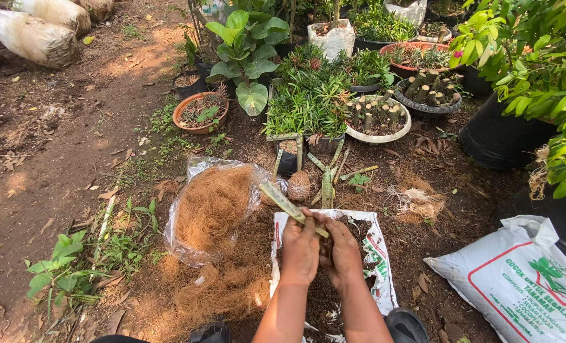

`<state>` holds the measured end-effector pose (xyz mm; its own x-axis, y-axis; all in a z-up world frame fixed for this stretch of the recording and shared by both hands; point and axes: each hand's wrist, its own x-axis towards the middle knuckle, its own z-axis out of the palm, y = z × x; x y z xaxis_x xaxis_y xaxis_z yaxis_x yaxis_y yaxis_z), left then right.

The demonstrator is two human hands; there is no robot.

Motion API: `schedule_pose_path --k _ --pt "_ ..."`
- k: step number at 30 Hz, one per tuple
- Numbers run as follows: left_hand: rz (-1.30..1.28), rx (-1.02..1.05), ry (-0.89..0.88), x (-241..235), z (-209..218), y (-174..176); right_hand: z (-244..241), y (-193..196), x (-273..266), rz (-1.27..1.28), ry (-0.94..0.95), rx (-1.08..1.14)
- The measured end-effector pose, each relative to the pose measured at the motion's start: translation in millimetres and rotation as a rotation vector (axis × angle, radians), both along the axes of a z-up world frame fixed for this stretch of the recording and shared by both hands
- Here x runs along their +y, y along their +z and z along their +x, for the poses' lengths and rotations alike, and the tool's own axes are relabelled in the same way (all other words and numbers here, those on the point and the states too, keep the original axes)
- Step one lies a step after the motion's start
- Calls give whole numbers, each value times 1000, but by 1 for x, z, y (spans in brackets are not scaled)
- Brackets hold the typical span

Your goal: The person wraps a plant cutting with coconut coir and secures it with string. They then pack soil around the base of the wrapped cutting to form a stable root ball.

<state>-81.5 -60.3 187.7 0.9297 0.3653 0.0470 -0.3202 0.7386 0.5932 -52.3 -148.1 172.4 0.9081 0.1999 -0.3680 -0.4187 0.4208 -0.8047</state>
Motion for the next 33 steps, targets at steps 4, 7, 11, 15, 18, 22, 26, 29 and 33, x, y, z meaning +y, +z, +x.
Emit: schedule_pose_path --k 4,7,11,15,18,22,26,29,33 --pt "247 220 -54 -14 0 -8 3 -13 -2 163 -34 -10" --pt "304 175 -27 -17 3 -15 9 -25 -6 132 -71 47" --pt "564 174 54 -14 7 -24 12 -36 -9 118 -98 97" --pt "578 206 98 -9 11 -24 15 -39 -11 92 -82 63" --pt "517 428 -11 -6 7 -23 12 -42 -12 -57 -31 36" --pt "653 258 22 -8 8 -19 10 -47 -5 -137 -93 50" --pt "655 425 -69 -16 3 -18 11 -52 -2 83 -149 46" --pt "519 292 -85 -24 2 -8 10 -49 -2 180 -165 76" --pt "590 490 -75 -20 -6 9 6 -40 -10 136 -40 154"
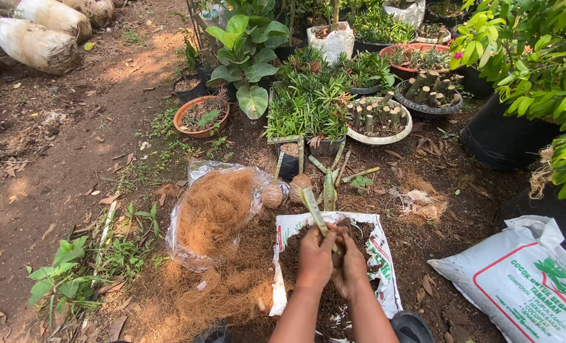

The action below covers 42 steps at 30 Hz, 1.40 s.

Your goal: The person wraps a plant cutting with coconut coir and secures it with string. They then pack soil around the base of the wrapped cutting to form a stable root ball.

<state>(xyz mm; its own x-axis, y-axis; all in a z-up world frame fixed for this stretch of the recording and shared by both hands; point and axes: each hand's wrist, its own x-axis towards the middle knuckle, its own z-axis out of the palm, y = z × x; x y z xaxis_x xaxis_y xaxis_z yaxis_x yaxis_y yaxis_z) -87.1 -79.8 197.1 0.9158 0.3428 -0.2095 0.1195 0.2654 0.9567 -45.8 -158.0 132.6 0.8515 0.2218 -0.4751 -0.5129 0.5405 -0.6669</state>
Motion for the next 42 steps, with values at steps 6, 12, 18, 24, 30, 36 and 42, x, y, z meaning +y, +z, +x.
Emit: schedule_pose_path --k 6,12,18,24,30,36,42 --pt "62 -37 64 39 6 -7 -6 18 -20 -1 464 -298" --pt "-66 -38 65 46 11 -40 -6 16 -10 -402 605 -344" --pt "-146 -81 23 43 7 -25 -9 17 -8 -280 545 -339" --pt "-172 69 -61 44 -4 0 -9 26 -14 -412 556 -369" --pt "-74 5 -91 45 2 -15 -13 30 -17 -168 543 -256" --pt "-168 -53 -125 43 4 -34 -9 33 -1 -380 290 11" --pt "-133 -175 -87 33 6 -36 -14 17 11 -366 94 -34"
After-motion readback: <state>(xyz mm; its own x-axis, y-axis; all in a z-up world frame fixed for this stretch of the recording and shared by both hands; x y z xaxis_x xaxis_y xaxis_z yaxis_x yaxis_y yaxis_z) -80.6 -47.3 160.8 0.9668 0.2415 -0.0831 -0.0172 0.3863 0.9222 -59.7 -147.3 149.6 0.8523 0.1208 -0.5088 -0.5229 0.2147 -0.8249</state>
